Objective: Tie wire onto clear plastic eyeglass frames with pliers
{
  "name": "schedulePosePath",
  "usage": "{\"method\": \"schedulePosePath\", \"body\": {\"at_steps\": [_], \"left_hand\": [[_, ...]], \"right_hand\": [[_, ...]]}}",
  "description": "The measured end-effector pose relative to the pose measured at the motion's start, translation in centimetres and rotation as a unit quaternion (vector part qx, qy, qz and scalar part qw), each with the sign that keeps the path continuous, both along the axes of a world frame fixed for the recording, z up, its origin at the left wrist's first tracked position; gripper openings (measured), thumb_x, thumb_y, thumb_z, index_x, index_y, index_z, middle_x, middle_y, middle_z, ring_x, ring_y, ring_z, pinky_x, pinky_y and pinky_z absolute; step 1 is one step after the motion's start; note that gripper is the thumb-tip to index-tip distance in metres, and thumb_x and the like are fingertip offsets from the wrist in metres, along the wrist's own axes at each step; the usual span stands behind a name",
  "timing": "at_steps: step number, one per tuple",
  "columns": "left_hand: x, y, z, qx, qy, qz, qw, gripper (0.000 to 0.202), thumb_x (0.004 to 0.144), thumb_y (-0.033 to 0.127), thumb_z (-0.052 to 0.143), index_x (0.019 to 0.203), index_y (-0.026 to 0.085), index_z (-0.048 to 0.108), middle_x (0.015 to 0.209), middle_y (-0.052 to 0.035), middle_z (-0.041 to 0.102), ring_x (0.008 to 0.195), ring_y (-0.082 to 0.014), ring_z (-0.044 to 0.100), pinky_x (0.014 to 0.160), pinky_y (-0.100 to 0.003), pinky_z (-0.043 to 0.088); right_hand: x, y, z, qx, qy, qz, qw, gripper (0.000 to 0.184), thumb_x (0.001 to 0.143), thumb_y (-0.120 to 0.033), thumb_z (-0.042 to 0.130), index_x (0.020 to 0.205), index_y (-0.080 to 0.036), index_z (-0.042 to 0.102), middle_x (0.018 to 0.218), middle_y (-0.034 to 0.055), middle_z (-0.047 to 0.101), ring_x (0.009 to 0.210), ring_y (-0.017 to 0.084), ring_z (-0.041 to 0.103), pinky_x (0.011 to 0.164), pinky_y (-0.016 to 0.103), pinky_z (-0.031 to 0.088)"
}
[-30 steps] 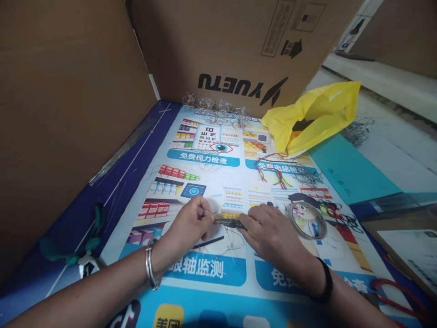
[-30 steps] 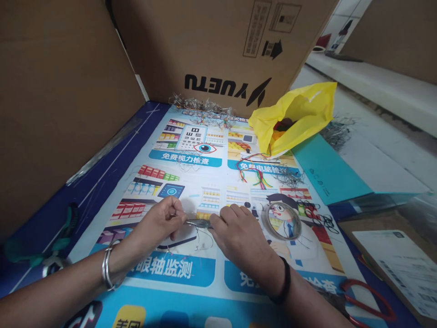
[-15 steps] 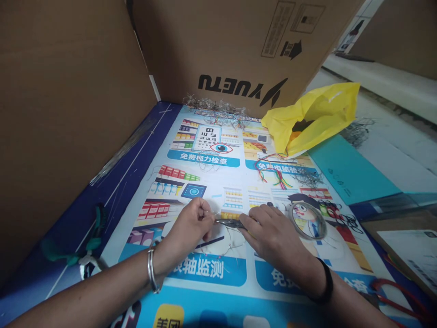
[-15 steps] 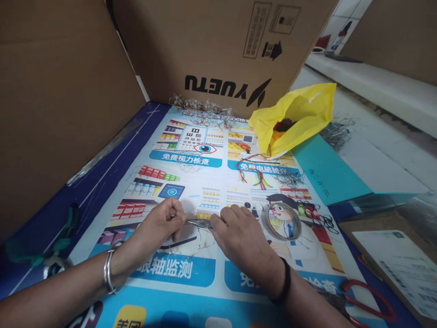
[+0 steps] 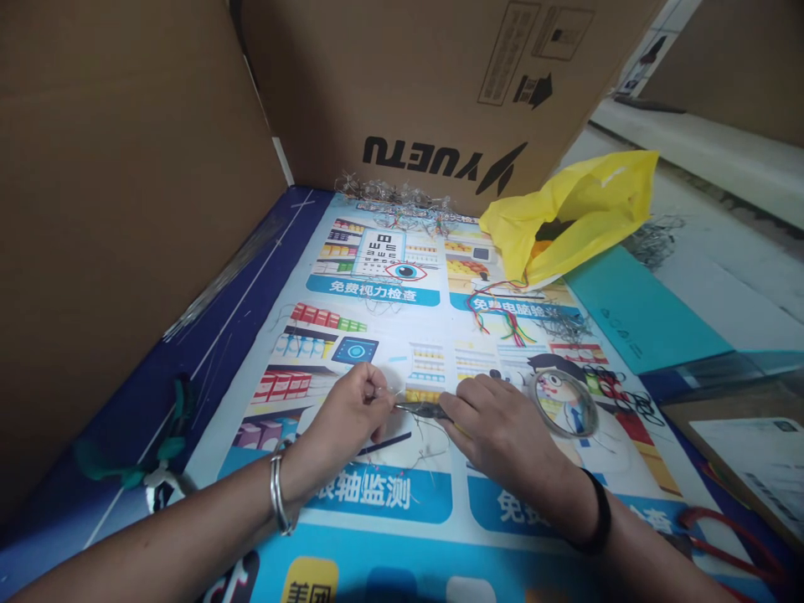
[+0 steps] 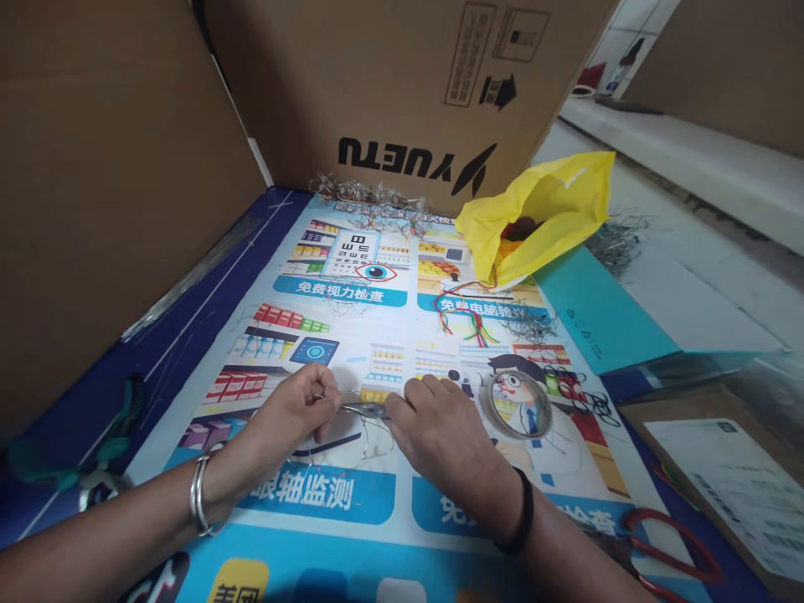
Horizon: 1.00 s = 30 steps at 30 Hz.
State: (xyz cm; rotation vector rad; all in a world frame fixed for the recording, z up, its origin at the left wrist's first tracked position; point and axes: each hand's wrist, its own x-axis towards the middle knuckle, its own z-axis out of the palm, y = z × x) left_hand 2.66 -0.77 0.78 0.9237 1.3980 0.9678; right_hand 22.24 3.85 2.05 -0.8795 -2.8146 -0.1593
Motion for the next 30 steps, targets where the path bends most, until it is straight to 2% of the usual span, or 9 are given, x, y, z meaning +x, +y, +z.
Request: {"method": "schedulePosePath", "body": {"at_steps": [5, 9, 13, 16, 19, 22, 24, 27, 30], "left_hand": [[0.0, 0.1, 0.5, -0.013, -0.026, 0.006, 1.000, 0.014, 0.077, 0.021, 0.053, 0.075, 0.021, 0.039, 0.049, 0.0088, 0.044, 0.041, -0.0077, 0.040, 0.042, -0.019, 0.031], [-0.3, 0.1, 0.5, 0.005, -0.036, 0.017, 0.999, 0.012, 0.082, 0.026, 0.052, 0.077, 0.021, 0.042, 0.047, 0.0081, 0.044, 0.043, -0.0082, 0.040, 0.045, -0.019, 0.033], [-0.5, 0.0, 0.1, 0.014, -0.065, 0.038, 0.997, 0.010, 0.086, 0.026, 0.048, 0.079, 0.021, 0.043, 0.049, 0.0072, 0.045, 0.046, -0.0083, 0.040, 0.048, -0.020, 0.035], [-0.4, -0.1, 0.1, 0.012, -0.079, 0.071, 0.994, 0.009, 0.085, 0.024, 0.050, 0.080, 0.020, 0.044, 0.052, 0.0065, 0.046, 0.048, -0.0078, 0.041, 0.049, -0.019, 0.034], [-0.1, -0.1, 0.3, 0.003, -0.097, 0.094, 0.991, 0.007, 0.085, 0.025, 0.050, 0.082, 0.020, 0.045, 0.054, 0.0063, 0.048, 0.051, -0.0080, 0.043, 0.052, -0.019, 0.034], [0.1, -0.2, 0.5, 0.003, -0.114, 0.096, 0.989, 0.009, 0.087, 0.028, 0.050, 0.084, 0.021, 0.045, 0.055, 0.0062, 0.049, 0.054, -0.0083, 0.044, 0.054, -0.019, 0.034], [0.3, -0.4, 0.6, 0.010, -0.119, 0.098, 0.988, 0.011, 0.087, 0.030, 0.050, 0.084, 0.021, 0.044, 0.057, 0.0058, 0.050, 0.056, -0.0083, 0.043, 0.056, -0.019, 0.034], [0.5, -0.6, 0.6, 0.019, -0.124, 0.100, 0.987, 0.011, 0.087, 0.030, 0.050, 0.084, 0.021, 0.044, 0.060, 0.0053, 0.052, 0.060, -0.0087, 0.044, 0.061, -0.019, 0.036], [0.8, -0.8, 0.5, 0.022, -0.136, 0.100, 0.985, 0.010, 0.087, 0.029, 0.050, 0.085, 0.021, 0.044, 0.061, 0.0051, 0.052, 0.062, -0.0091, 0.045, 0.062, -0.020, 0.037]], "right_hand": [[0.1, 0.1, -0.1, -0.009, 0.012, -0.005, 1.000, 0.012, 0.083, -0.028, 0.054, 0.083, -0.018, 0.062, 0.074, 0.0046, 0.056, 0.071, 0.018, 0.048, 0.063, 0.030, 0.032], [0.7, 0.4, 0.2, -0.037, 0.049, -0.014, 0.998, 0.014, 0.084, -0.026, 0.052, 0.087, -0.017, 0.062, 0.080, 0.0070, 0.058, 0.079, 0.019, 0.051, 0.069, 0.031, 0.037], [1.7, 0.7, 1.0, -0.110, 0.110, -0.044, 0.987, 0.014, 0.085, -0.027, 0.051, 0.085, -0.017, 0.061, 0.080, 0.0067, 0.059, 0.077, 0.018, 0.053, 0.068, 0.030, 0.040], [1.9, 0.7, 1.3, -0.214, 0.194, -0.103, 0.952, 0.014, 0.083, -0.030, 0.054, 0.089, -0.018, 0.058, 0.079, 0.0040, 0.060, 0.072, 0.016, 0.055, 0.063, 0.028, 0.042], [1.1, 0.4, 1.0, -0.324, 0.249, -0.166, 0.897, 0.018, 0.077, -0.032, 0.059, 0.088, -0.019, 0.055, 0.076, 0.0012, 0.059, 0.066, 0.014, 0.055, 0.058, 0.026, 0.044], [-0.4, -0.1, 0.5, -0.428, 0.279, -0.196, 0.837, 0.018, 0.072, -0.031, 0.061, 0.084, -0.020, 0.052, 0.068, -0.0014, 0.057, 0.059, 0.013, 0.054, 0.051, 0.024, 0.043], [-1.2, -0.4, 0.0, -0.455, 0.312, -0.191, 0.812, 0.018, 0.070, -0.027, 0.060, 0.082, -0.020, 0.049, 0.070, -0.0012, 0.057, 0.060, 0.013, 0.055, 0.053, 0.024, 0.044], [-2.0, -0.6, -0.5, -0.468, 0.349, -0.184, 0.791, 0.015, 0.068, -0.021, 0.057, 0.078, -0.021, 0.046, 0.073, -0.0012, 0.057, 0.062, 0.012, 0.054, 0.056, 0.025, 0.044], [-2.3, -0.7, -0.8, -0.469, 0.362, -0.225, 0.774, 0.013, 0.066, -0.020, 0.055, 0.075, -0.021, 0.046, 0.067, -0.0037, 0.052, 0.059, 0.011, 0.050, 0.054, 0.024, 0.041]]}}
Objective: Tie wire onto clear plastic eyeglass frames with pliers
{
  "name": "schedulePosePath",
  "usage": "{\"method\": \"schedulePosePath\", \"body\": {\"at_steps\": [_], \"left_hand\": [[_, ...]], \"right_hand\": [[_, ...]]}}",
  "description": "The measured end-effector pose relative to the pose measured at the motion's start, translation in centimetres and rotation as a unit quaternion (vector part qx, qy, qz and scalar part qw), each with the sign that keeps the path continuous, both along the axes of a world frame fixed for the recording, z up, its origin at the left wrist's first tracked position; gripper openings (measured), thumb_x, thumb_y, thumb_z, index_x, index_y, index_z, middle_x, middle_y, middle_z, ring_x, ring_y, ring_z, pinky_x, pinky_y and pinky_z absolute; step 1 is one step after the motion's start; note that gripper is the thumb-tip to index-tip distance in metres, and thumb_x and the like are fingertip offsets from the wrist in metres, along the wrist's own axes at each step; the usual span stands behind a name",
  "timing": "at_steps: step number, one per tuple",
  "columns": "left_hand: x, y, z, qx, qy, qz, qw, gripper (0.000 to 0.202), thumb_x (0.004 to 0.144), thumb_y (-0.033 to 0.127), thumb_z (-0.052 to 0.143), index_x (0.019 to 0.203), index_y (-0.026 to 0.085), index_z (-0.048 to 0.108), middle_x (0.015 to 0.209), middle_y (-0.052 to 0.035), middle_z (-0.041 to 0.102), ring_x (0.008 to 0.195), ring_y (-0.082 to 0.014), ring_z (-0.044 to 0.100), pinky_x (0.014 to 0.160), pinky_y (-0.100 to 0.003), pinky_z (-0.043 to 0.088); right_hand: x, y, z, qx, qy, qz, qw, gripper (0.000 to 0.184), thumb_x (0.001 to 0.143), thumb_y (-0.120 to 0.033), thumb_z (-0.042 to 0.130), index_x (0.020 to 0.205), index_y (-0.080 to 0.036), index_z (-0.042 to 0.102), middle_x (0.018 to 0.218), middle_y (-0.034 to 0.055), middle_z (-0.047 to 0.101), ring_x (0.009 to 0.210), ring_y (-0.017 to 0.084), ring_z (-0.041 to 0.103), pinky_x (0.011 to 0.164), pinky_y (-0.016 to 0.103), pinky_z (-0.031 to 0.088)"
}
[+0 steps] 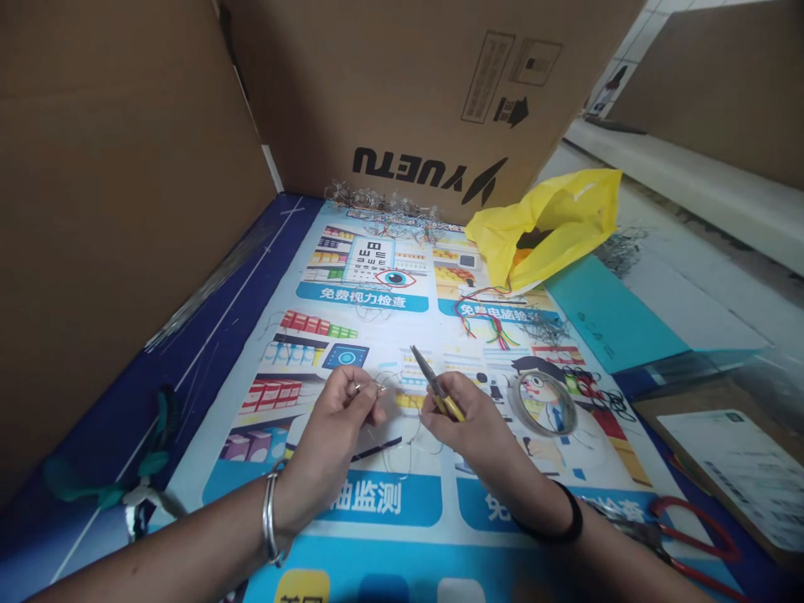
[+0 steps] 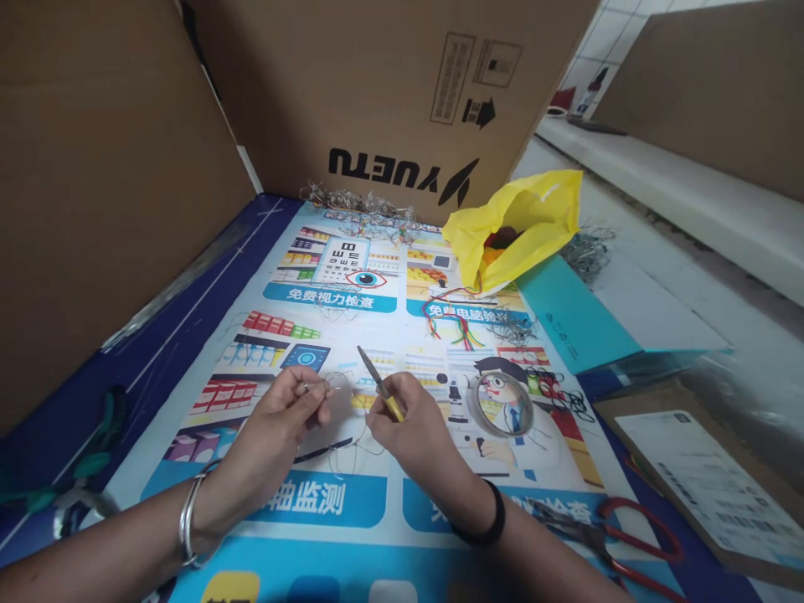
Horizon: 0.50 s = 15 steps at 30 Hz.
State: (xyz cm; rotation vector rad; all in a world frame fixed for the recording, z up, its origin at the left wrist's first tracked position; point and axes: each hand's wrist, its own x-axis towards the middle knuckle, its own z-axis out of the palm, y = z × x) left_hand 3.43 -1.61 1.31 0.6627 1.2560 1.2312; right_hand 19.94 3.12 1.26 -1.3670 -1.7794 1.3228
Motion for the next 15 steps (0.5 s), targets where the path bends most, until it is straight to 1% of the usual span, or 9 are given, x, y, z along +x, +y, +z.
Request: {"method": "schedulePosePath", "body": {"at_steps": [2, 5, 11, 15], "left_hand": [[0.15, -0.13, -0.10, -0.003, -0.018, -0.004, 1.000, 0.011, 0.087, 0.029, 0.050, 0.084, 0.021, 0.043, 0.061, 0.0053, 0.052, 0.060, -0.0089, 0.044, 0.060, -0.020, 0.037], [0.37, -0.25, -0.21, -0.006, -0.032, -0.015, 0.999, 0.011, 0.087, 0.027, 0.050, 0.082, 0.021, 0.042, 0.060, 0.0055, 0.051, 0.059, -0.0085, 0.042, 0.059, -0.020, 0.037], [0.71, -0.41, -0.15, -0.018, -0.025, -0.023, 0.999, 0.013, 0.085, 0.028, 0.053, 0.080, 0.021, 0.044, 0.058, 0.0049, 0.051, 0.057, -0.0084, 0.043, 0.055, -0.019, 0.036], [0.63, -0.45, -0.04, -0.038, -0.056, -0.019, 0.998, 0.013, 0.084, 0.029, 0.053, 0.080, 0.020, 0.044, 0.060, 0.0048, 0.051, 0.056, -0.0080, 0.044, 0.055, -0.019, 0.037]], "right_hand": [[-0.12, -0.05, -0.06, -0.012, -0.009, -0.024, 1.000, 0.013, 0.066, -0.021, 0.055, 0.075, -0.021, 0.046, 0.065, -0.0049, 0.048, 0.058, 0.010, 0.046, 0.053, 0.023, 0.039], [-0.38, -0.14, -0.07, -0.026, 0.002, -0.034, 0.999, 0.013, 0.066, -0.024, 0.055, 0.076, -0.021, 0.046, 0.065, -0.0054, 0.044, 0.057, 0.010, 0.043, 0.051, 0.022, 0.036], [-0.87, 0.17, -0.23, -0.047, 0.056, -0.042, 0.996, 0.015, 0.065, -0.025, 0.056, 0.075, -0.021, 0.046, 0.066, -0.0046, 0.047, 0.061, 0.011, 0.045, 0.057, 0.024, 0.038], [-0.40, 0.47, 0.45, -0.058, 0.063, -0.028, 0.996, 0.015, 0.068, -0.029, 0.057, 0.076, -0.021, 0.047, 0.067, -0.0042, 0.049, 0.062, 0.011, 0.045, 0.057, 0.024, 0.037]]}}
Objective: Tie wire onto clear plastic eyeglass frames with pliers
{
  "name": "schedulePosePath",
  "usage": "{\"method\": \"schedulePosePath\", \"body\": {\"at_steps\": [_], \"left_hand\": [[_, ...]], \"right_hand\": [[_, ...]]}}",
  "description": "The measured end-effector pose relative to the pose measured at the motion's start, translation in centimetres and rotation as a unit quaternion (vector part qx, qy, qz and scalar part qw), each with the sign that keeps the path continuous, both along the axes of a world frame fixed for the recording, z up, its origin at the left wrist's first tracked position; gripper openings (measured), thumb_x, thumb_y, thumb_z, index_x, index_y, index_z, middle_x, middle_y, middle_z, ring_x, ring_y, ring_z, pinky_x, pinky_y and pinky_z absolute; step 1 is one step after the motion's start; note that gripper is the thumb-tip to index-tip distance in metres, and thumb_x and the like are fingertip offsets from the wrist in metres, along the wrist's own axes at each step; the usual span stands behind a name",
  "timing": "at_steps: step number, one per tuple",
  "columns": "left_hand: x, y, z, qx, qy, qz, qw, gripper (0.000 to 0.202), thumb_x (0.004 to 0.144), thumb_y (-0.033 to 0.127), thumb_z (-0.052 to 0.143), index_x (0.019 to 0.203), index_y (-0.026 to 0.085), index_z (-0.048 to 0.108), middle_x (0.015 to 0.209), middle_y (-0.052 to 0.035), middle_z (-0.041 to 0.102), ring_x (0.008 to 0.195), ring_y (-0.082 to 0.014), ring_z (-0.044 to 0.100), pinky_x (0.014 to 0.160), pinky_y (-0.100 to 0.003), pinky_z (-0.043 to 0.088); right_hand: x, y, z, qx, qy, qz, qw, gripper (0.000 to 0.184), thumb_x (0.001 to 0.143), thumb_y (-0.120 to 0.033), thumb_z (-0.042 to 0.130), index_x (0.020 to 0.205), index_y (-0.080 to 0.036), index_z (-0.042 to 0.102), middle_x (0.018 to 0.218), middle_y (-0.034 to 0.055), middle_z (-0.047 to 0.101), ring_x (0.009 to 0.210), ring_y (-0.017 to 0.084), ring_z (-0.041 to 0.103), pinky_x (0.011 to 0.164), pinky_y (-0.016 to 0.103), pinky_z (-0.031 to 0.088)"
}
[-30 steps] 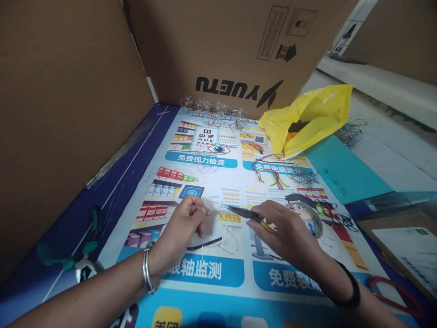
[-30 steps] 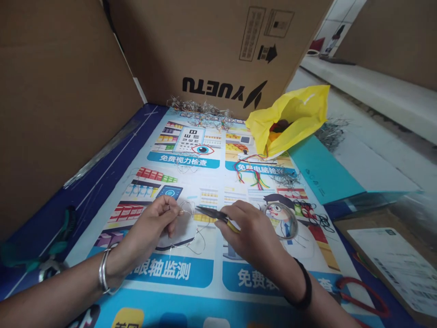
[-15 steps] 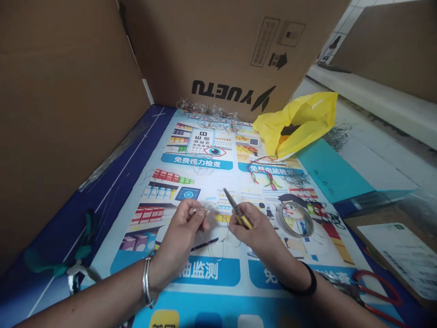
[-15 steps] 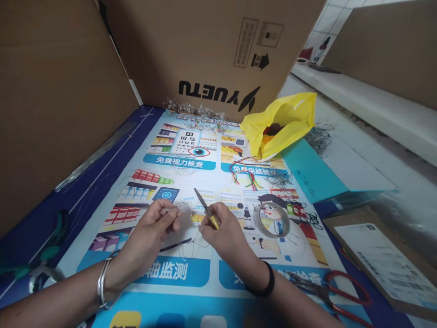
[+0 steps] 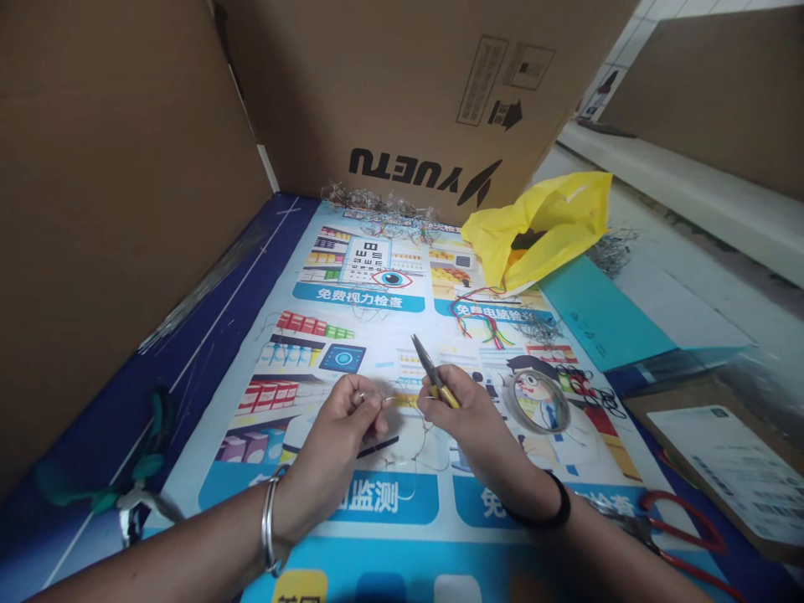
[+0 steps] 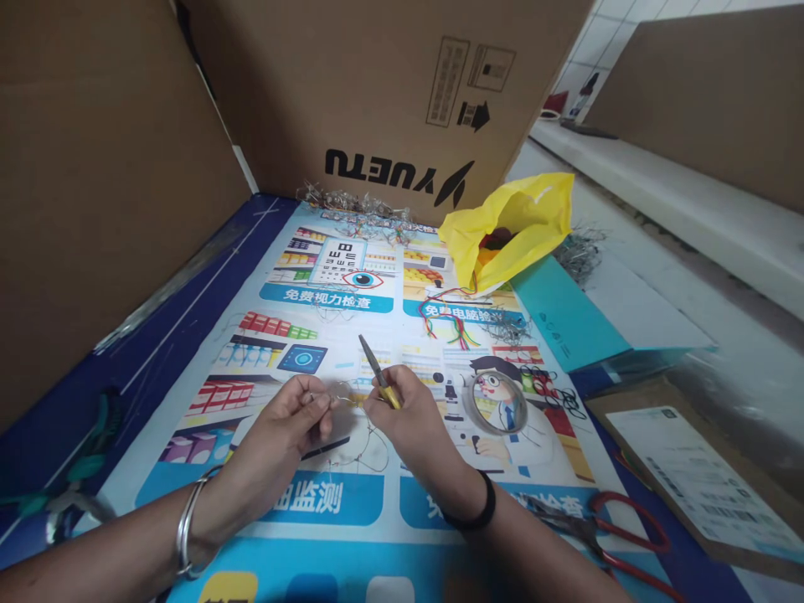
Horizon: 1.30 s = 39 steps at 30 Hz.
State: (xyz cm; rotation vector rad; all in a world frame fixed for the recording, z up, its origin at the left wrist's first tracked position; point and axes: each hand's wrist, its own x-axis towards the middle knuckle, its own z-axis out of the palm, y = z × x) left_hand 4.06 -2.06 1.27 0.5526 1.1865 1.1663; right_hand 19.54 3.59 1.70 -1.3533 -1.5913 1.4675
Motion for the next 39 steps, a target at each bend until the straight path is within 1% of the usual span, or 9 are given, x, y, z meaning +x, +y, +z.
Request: {"method": "schedulePosePath", "body": {"at_steps": [4, 8, 13, 20, 23, 26, 32, 36, 39], "left_hand": [[-0.2, 0.1, -0.1, 0.007, -0.007, 0.009, 1.000, 0.013, 0.085, 0.029, 0.052, 0.081, 0.021, 0.043, 0.060, 0.0055, 0.050, 0.057, -0.0080, 0.043, 0.058, -0.019, 0.038], [-0.2, 0.2, -0.3, 0.022, 0.017, 0.029, 0.999, 0.011, 0.086, 0.028, 0.052, 0.082, 0.021, 0.043, 0.060, 0.0055, 0.050, 0.057, -0.0080, 0.043, 0.056, -0.019, 0.035], [-0.1, 0.2, -0.2, 0.031, 0.032, 0.037, 0.998, 0.011, 0.085, 0.028, 0.052, 0.082, 0.020, 0.044, 0.060, 0.0051, 0.050, 0.057, -0.0083, 0.043, 0.057, -0.020, 0.034], [0.0, 0.3, -0.1, 0.033, -0.002, 0.035, 0.999, 0.011, 0.085, 0.026, 0.052, 0.083, 0.021, 0.043, 0.059, 0.0058, 0.050, 0.056, -0.0079, 0.043, 0.056, -0.019, 0.034], [0.1, 0.3, 0.0, 0.035, -0.002, 0.035, 0.999, 0.012, 0.084, 0.026, 0.053, 0.082, 0.021, 0.042, 0.058, 0.0056, 0.050, 0.057, -0.0081, 0.044, 0.057, -0.020, 0.036], [0.1, 0.2, -0.1, 0.032, 0.007, 0.031, 0.999, 0.012, 0.084, 0.025, 0.053, 0.080, 0.021, 0.042, 0.058, 0.0053, 0.050, 0.056, -0.0082, 0.043, 0.056, -0.020, 0.036], [0.3, 0.0, -0.8, 0.038, 0.010, 0.012, 0.999, 0.012, 0.084, 0.026, 0.055, 0.082, 0.021, 0.044, 0.059, 0.0051, 0.051, 0.056, -0.0081, 0.044, 0.054, -0.020, 0.036], [0.2, 0.0, -0.4, 0.025, 0.001, 0.002, 1.000, 0.013, 0.084, 0.026, 0.053, 0.079, 0.020, 0.043, 0.058, 0.0052, 0.050, 0.054, -0.0079, 0.043, 0.053, -0.021, 0.036], [0.0, 0.1, 0.1, 0.018, -0.010, -0.002, 1.000, 0.011, 0.084, 0.026, 0.053, 0.080, 0.020, 0.044, 0.058, 0.0044, 0.051, 0.053, -0.0082, 0.044, 0.053, -0.021, 0.036]], "right_hand": [[0.8, 0.0, 0.5, -0.013, -0.031, 0.027, 0.999, 0.015, 0.070, -0.030, 0.057, 0.078, -0.021, 0.048, 0.068, -0.0045, 0.047, 0.062, 0.011, 0.042, 0.055, 0.024, 0.034], [0.8, 0.0, 0.0, -0.019, -0.055, 0.047, 0.997, 0.015, 0.066, -0.026, 0.057, 0.075, -0.020, 0.047, 0.066, -0.0050, 0.045, 0.060, 0.010, 0.040, 0.054, 0.024, 0.033], [0.2, 0.0, -0.5, -0.010, -0.054, 0.033, 0.998, 0.014, 0.063, -0.024, 0.055, 0.073, -0.020, 0.047, 0.066, -0.0042, 0.046, 0.059, 0.011, 0.040, 0.054, 0.024, 0.033], [-0.2, -0.1, -1.0, -0.001, -0.019, -0.013, 1.000, 0.016, 0.063, -0.026, 0.056, 0.074, -0.020, 0.047, 0.066, -0.0048, 0.044, 0.060, 0.010, 0.040, 0.054, 0.024, 0.034], [-0.4, -0.1, -1.0, -0.005, -0.005, -0.022, 1.000, 0.016, 0.062, -0.026, 0.056, 0.073, -0.021, 0.046, 0.064, -0.0054, 0.043, 0.058, 0.010, 0.041, 0.053, 0.023, 0.033], [-0.5, 0.0, -0.9, 0.003, -0.016, -0.025, 1.000, 0.015, 0.063, -0.027, 0.056, 0.074, -0.021, 0.047, 0.063, -0.0054, 0.044, 0.058, 0.010, 0.041, 0.053, 0.024, 0.033], [-0.6, 0.1, -0.7, 0.011, -0.030, 0.000, 0.999, 0.014, 0.065, -0.026, 0.056, 0.075, -0.020, 0.048, 0.064, -0.0049, 0.047, 0.059, 0.010, 0.041, 0.053, 0.023, 0.034], [-0.3, 0.4, 0.0, 0.031, -0.026, 0.019, 0.999, 0.014, 0.070, -0.029, 0.058, 0.077, -0.020, 0.051, 0.070, -0.0032, 0.050, 0.065, 0.011, 0.045, 0.059, 0.024, 0.038], [0.8, 1.1, 1.0, 0.059, -0.062, 0.060, 0.995, 0.012, 0.076, -0.030, 0.055, 0.083, -0.020, 0.055, 0.075, -0.0014, 0.054, 0.070, 0.013, 0.048, 0.062, 0.025, 0.039]]}}
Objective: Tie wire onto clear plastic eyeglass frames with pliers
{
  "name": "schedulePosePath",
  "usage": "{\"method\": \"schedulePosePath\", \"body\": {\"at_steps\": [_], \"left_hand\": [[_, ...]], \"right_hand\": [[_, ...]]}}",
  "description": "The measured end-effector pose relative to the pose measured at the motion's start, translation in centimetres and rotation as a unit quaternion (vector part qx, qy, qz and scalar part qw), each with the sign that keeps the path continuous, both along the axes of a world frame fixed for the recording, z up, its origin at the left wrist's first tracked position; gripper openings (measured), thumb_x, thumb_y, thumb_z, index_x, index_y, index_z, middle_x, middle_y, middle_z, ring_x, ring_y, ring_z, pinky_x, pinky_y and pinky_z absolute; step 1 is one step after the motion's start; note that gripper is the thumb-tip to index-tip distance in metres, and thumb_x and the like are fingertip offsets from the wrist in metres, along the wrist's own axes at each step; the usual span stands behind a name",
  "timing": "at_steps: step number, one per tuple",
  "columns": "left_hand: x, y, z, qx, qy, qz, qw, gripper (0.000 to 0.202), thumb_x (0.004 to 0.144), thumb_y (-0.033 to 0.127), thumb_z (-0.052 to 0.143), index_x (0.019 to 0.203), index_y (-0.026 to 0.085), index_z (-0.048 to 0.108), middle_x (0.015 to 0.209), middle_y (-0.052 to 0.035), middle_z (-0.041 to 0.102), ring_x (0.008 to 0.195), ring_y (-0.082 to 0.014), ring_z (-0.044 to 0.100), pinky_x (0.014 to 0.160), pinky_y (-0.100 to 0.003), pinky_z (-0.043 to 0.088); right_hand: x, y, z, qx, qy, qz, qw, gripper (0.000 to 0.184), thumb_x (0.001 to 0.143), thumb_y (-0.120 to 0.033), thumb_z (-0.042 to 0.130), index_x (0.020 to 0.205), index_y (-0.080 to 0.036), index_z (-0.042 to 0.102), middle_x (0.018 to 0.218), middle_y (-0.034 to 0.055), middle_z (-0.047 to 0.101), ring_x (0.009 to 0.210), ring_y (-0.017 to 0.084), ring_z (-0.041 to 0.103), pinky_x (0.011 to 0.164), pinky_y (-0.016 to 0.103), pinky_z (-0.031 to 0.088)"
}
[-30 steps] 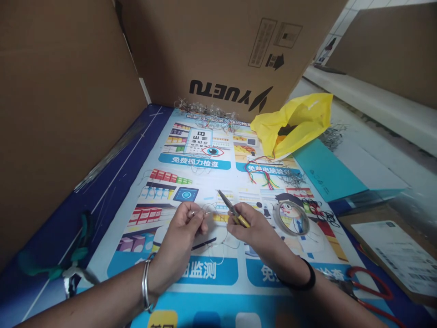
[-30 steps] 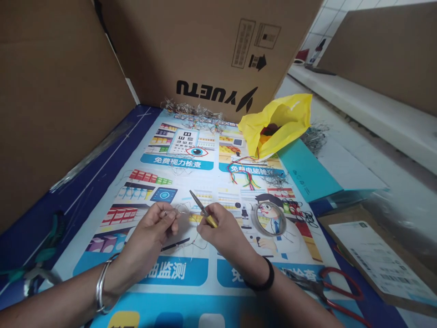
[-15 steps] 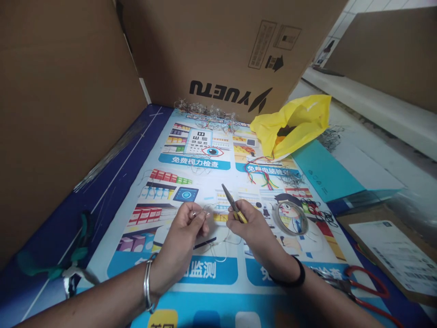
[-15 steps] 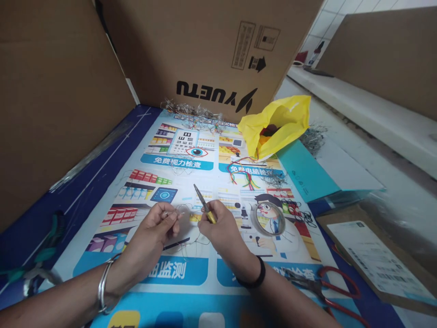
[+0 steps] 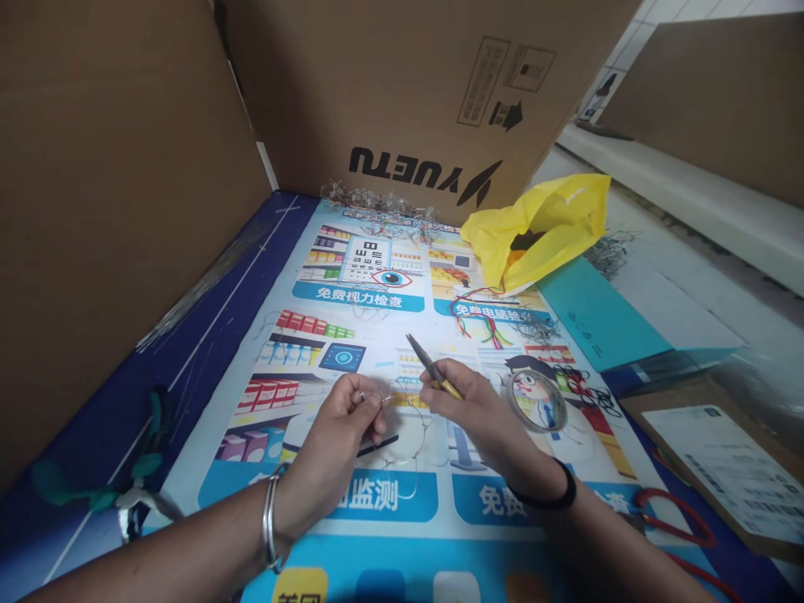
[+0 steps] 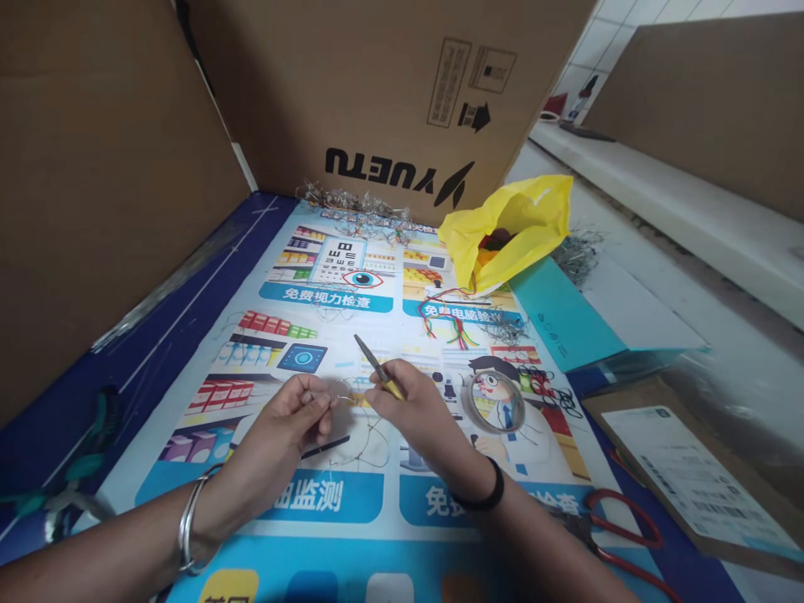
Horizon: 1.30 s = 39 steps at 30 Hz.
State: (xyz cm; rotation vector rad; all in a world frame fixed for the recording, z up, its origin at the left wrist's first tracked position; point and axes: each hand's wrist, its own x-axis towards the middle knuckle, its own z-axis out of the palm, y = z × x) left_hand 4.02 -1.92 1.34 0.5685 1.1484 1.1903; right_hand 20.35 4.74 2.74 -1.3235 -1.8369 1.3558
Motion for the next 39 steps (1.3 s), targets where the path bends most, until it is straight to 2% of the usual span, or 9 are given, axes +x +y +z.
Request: {"method": "schedulePosePath", "body": {"at_steps": [5, 9, 11, 16, 21, 26, 30, 33, 39], "left_hand": [[-0.6, 0.4, 0.4, -0.006, -0.011, 0.007, 1.000, 0.011, 0.083, 0.023, 0.054, 0.079, 0.019, 0.045, 0.058, 0.0041, 0.051, 0.052, -0.0076, 0.043, 0.053, -0.020, 0.034], [-0.9, 0.7, 0.4, -0.017, -0.006, -0.011, 1.000, 0.011, 0.083, 0.023, 0.055, 0.078, 0.019, 0.046, 0.058, 0.0042, 0.051, 0.051, -0.0072, 0.042, 0.051, -0.020, 0.032], [-1.0, 0.7, 0.4, -0.017, -0.008, -0.022, 1.000, 0.012, 0.083, 0.024, 0.055, 0.078, 0.019, 0.046, 0.056, 0.0043, 0.050, 0.050, -0.0072, 0.041, 0.050, -0.020, 0.031], [-0.9, 0.7, 0.3, -0.018, -0.015, -0.047, 0.999, 0.013, 0.082, 0.024, 0.056, 0.078, 0.018, 0.046, 0.054, 0.0041, 0.049, 0.050, -0.0071, 0.040, 0.048, -0.019, 0.029], [-1.0, 0.6, 0.3, -0.015, -0.013, -0.063, 0.998, 0.014, 0.083, 0.027, 0.055, 0.079, 0.019, 0.045, 0.054, 0.0046, 0.047, 0.049, -0.0071, 0.036, 0.046, -0.020, 0.026], [-0.9, 0.7, 0.4, -0.010, 0.057, -0.062, 0.996, 0.012, 0.084, 0.026, 0.052, 0.079, 0.020, 0.044, 0.054, 0.0047, 0.048, 0.050, -0.0083, 0.039, 0.049, -0.021, 0.031], [-0.9, 0.9, 0.1, -0.013, 0.116, -0.067, 0.991, 0.011, 0.084, 0.027, 0.051, 0.079, 0.020, 0.044, 0.053, 0.0049, 0.048, 0.047, -0.0088, 0.039, 0.046, -0.022, 0.030], [-1.0, 0.9, -0.2, -0.011, 0.131, -0.065, 0.989, 0.011, 0.084, 0.028, 0.050, 0.080, 0.021, 0.043, 0.053, 0.0053, 0.048, 0.045, -0.0087, 0.039, 0.045, -0.022, 0.029], [-1.2, 0.8, -0.3, -0.004, 0.112, -0.054, 0.992, 0.011, 0.084, 0.028, 0.051, 0.080, 0.020, 0.045, 0.054, 0.0051, 0.048, 0.048, -0.0090, 0.041, 0.048, -0.022, 0.033]], "right_hand": [[3.6, 1.8, 1.2, 0.099, -0.102, 0.101, 0.985, 0.009, 0.079, -0.025, 0.051, 0.083, -0.021, 0.058, 0.075, -0.0008, 0.058, 0.069, 0.013, 0.052, 0.063, 0.025, 0.040], [5.6, 2.5, 0.7, 0.210, -0.148, 0.141, 0.956, 0.018, 0.074, -0.021, 0.055, 0.092, -0.022, 0.058, 0.088, 0.0027, 0.062, 0.079, 0.017, 0.056, 0.069, 0.029, 0.043], [5.7, 2.5, 0.2, 0.238, -0.149, 0.159, 0.947, 0.022, 0.073, -0.019, 0.056, 0.094, -0.022, 0.058, 0.090, 0.0039, 0.062, 0.081, 0.017, 0.056, 0.072, 0.030, 0.044], [4.7, 2.2, -0.2, 0.254, -0.170, 0.185, 0.934, 0.023, 0.072, -0.015, 0.054, 0.094, -0.020, 0.060, 0.088, 0.0045, 0.062, 0.079, 0.016, 0.056, 0.071, 0.030, 0.043], [4.3, 1.9, 0.2, 0.247, -0.216, 0.183, 0.927, 0.016, 0.077, -0.019, 0.053, 0.088, -0.022, 0.064, 0.076, 0.0020, 0.062, 0.067, 0.014, 0.054, 0.060, 0.025, 0.039], [4.3, 1.8, 0.3, 0.296, -0.230, 0.189, 0.908, 0.016, 0.081, -0.025, 0.052, 0.090, -0.022, 0.065, 0.079, 0.0038, 0.064, 0.072, 0.016, 0.055, 0.065, 0.028, 0.040], [4.1, 1.6, 0.6, 0.340, -0.258, 0.203, 0.881, 0.018, 0.085, -0.026, 0.049, 0.091, -0.021, 0.064, 0.082, 0.0067, 0.064, 0.079, 0.019, 0.055, 0.071, 0.031, 0.039], [3.9, 1.3, 1.2, 0.354, -0.294, 0.207, 0.863, 0.017, 0.085, -0.023, 0.047, 0.089, -0.020, 0.064, 0.079, 0.0070, 0.063, 0.077, 0.019, 0.054, 0.069, 0.031, 0.037], [4.0, 1.2, 1.5, 0.349, -0.295, 0.210, 0.865, 0.016, 0.085, -0.024, 0.048, 0.086, -0.020, 0.064, 0.077, 0.0072, 0.062, 0.074, 0.019, 0.052, 0.066, 0.031, 0.034]]}}
